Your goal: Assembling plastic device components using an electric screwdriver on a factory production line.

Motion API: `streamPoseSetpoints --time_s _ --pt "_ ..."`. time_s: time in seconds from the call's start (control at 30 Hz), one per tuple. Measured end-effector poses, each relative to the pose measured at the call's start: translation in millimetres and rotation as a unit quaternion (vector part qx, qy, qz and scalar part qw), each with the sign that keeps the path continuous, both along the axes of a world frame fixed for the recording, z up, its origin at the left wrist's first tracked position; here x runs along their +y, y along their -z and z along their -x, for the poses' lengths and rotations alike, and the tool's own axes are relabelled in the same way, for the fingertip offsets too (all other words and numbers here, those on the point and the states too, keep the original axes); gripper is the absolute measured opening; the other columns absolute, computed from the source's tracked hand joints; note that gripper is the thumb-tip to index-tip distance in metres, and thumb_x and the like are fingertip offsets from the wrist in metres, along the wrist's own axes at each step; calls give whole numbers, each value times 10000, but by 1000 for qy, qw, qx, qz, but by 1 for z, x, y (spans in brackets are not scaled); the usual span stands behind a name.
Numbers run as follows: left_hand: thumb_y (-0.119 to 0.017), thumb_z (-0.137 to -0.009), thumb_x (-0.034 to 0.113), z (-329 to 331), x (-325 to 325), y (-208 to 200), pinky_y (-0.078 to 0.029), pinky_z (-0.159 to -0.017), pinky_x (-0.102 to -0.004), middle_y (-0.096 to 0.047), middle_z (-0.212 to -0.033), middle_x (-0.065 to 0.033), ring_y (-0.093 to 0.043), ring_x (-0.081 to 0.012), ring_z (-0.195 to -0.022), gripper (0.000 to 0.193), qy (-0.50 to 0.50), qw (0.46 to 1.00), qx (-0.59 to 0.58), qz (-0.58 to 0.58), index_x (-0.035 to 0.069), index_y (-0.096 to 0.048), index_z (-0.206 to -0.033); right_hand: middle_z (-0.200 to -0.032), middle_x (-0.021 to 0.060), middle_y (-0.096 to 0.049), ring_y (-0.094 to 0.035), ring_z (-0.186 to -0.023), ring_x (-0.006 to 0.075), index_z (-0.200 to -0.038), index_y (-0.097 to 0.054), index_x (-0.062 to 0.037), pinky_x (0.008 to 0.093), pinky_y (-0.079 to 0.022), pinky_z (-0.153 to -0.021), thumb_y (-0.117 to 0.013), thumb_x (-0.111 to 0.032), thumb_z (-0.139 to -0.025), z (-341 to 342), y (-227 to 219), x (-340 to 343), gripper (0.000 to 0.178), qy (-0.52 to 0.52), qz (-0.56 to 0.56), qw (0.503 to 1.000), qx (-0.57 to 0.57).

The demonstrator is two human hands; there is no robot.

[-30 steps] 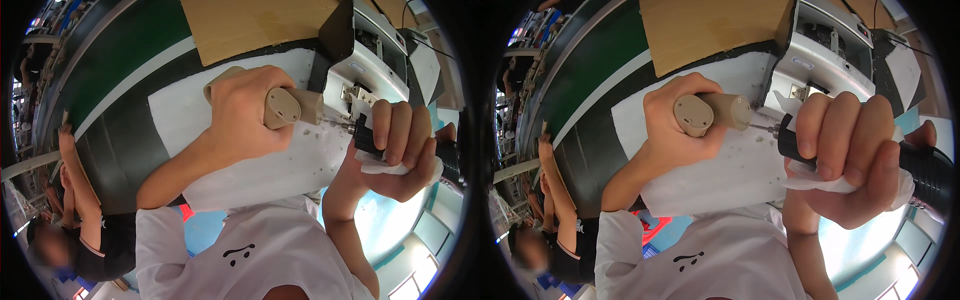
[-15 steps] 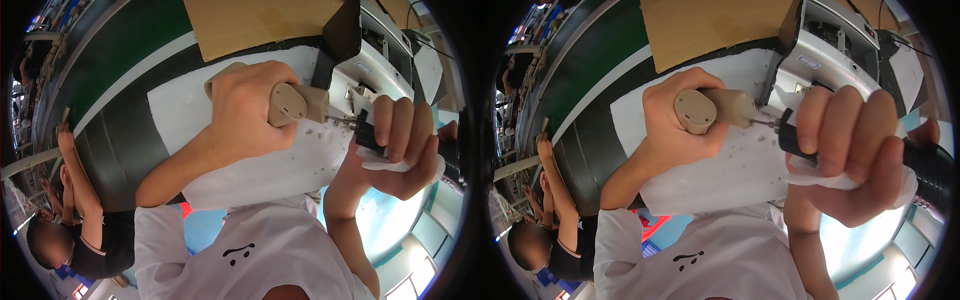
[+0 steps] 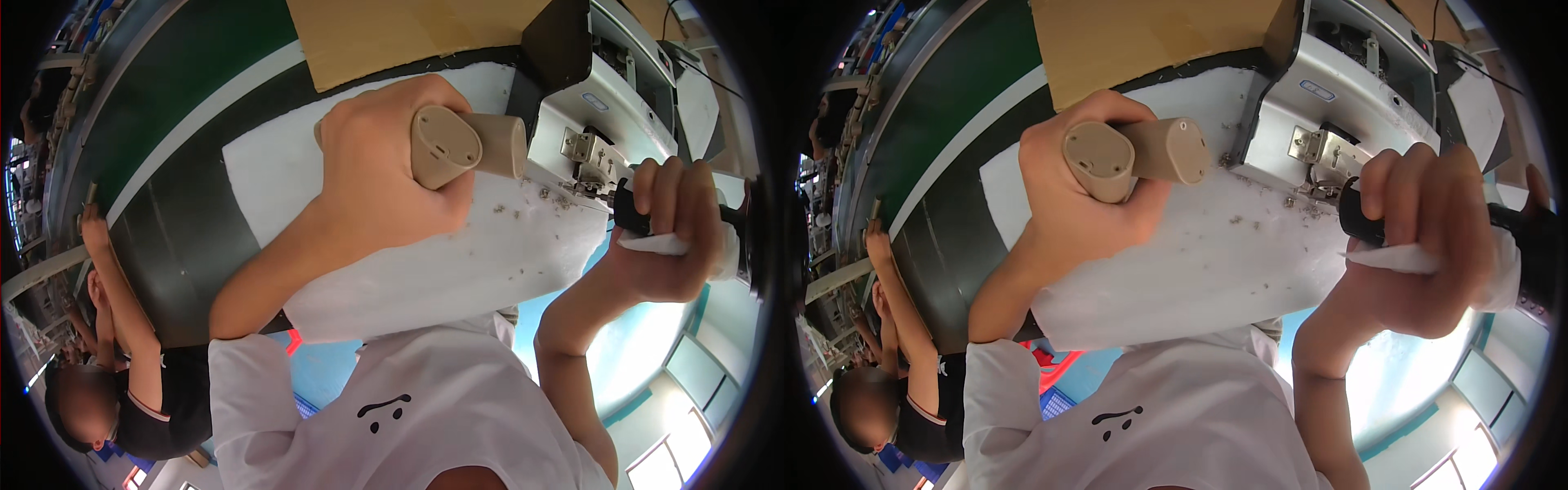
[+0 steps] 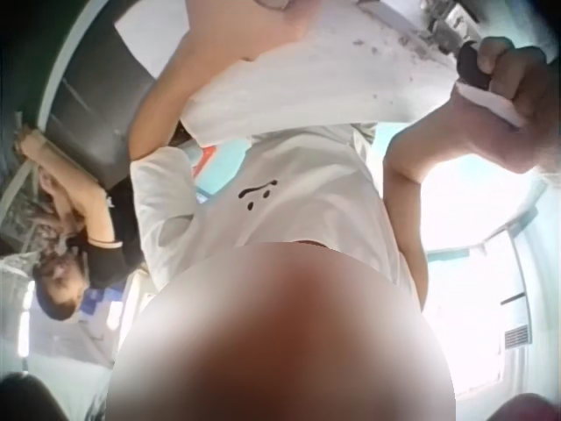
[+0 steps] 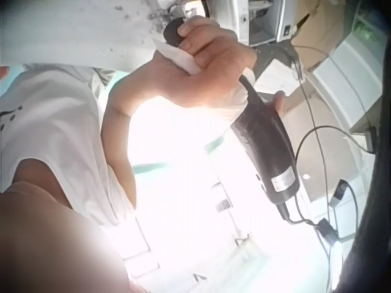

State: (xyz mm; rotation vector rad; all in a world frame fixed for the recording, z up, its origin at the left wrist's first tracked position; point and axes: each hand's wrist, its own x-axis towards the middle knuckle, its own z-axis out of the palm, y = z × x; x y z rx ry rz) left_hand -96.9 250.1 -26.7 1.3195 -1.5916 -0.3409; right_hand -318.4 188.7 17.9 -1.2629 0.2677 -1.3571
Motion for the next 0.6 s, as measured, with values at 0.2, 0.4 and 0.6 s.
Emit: streamPoseSetpoints --time_s 0.2,0.4,0.6 --pt "-726 -611 -19 -2 -1 1 -461 -568 -215 -638 -686 -35 -584 -101 -594 218 7 1000 -10 7 33 -636 -802 -640 0 -304 -317 -550 115 -673 -368 -110 308 -328 -596 -422 -98 -922 13 20 -8 256 125 13 987 96" --pt "-724 -607 -20 -1 -3 2 -462 -570 -210 -639 -687 -34 -583 -96 -595 219 11 1000 -16 7 30 -641 -804 -610 23 -347 -335 -546 118 -801 -451 -34 320 -347 -553 -442 -42 -923 2 25 -7 123 240 105 932 252" --pt "-723 -600 -14 -1 -4 3 -457 -564 -203 -633 -681 -32 -572 -93 -588 220 6 1000 -20 8 28 -644 -801 -620 59 -414 -335 -504 127 -1178 -412 31 320 -368 -521 -477 19 -899 -13 23 -10 287 288 2 942 170"
